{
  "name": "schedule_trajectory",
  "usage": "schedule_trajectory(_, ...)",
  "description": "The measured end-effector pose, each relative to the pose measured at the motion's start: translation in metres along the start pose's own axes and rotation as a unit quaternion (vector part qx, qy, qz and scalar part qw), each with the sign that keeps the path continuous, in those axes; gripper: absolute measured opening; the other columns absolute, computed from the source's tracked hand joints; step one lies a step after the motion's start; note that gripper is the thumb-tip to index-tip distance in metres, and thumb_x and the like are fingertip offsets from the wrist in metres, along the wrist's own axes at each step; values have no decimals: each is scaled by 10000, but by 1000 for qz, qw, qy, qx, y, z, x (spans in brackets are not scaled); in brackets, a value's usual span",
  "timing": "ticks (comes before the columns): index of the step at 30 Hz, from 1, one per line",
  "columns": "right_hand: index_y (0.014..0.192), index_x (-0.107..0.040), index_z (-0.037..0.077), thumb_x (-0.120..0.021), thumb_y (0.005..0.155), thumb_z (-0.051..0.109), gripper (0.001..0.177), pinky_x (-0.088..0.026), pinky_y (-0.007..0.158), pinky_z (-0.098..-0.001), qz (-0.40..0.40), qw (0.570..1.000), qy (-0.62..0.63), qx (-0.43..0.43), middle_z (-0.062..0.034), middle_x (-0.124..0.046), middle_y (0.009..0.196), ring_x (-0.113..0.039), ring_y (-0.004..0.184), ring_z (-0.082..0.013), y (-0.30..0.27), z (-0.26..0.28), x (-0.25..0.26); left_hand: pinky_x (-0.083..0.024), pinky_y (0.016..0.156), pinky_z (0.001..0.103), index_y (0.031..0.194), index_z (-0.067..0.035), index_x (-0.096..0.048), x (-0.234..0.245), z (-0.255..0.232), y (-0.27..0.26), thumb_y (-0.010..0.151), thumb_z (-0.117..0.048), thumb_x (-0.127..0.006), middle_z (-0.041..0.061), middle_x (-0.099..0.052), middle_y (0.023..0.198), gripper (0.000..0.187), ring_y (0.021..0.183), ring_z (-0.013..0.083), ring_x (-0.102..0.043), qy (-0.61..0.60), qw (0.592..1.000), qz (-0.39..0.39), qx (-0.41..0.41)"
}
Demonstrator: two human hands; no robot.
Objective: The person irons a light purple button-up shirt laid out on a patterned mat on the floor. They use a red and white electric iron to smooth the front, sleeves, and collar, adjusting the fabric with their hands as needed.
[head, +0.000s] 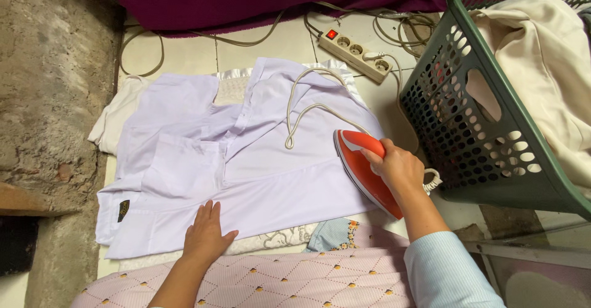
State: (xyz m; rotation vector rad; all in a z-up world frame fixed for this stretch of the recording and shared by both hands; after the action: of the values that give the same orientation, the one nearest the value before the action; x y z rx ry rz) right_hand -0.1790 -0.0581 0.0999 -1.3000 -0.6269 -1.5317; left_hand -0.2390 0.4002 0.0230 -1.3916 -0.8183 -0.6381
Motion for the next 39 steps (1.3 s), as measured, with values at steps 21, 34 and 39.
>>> schedule_trajectory(21, 1319, -665, 260, -644, 813, 699, 670, -582, 813, -427, 90, 969, -157, 170, -108, -777, 925, -734, 902, -309, 52, 45, 7, -501, 1084, 416, 1570, -201, -353, 45, 90, 24, 898, -463, -708, 72, -516, 1476, 804, 1362, 254, -531, -22, 992, -9, 126)
schedule_trajectory(34, 1349, -657, 293, -600, 831, 752, 694, -562, 862, -446, 65, 957, -170, 226, -89, -778, 1006, -725, 983, -319, 135, 150, -24, -504, 1040, 404, 1397, -179, -569, 50, 128, 37, 881, -398, -702, 76, -630, 1350, 575, 1233, 286, -619, -89, 992, -72, 53)
schedule_trajectory(39, 1398, -628, 296, -610, 837, 726, 707, -570, 816, -409, 116, 969, -145, 162, -44, -815, 890, -765, 907, -254, 149, 165, -26, -506, 1021, 418, 1307, -159, -659, 58, 171, 42, 882, -363, -712, 95, -662, 1322, 474, 1210, 304, -629, -151, 982, -97, 57)
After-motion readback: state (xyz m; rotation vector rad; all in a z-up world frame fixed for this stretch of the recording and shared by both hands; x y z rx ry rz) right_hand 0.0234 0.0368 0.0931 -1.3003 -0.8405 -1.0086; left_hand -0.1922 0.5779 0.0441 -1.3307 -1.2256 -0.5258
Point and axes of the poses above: each hand's wrist, its own y-axis towards the middle knuckle, its own x-axis out of the back of the hand, z = x × y, the point moved 6 cm from there along y, towards the middle knuckle
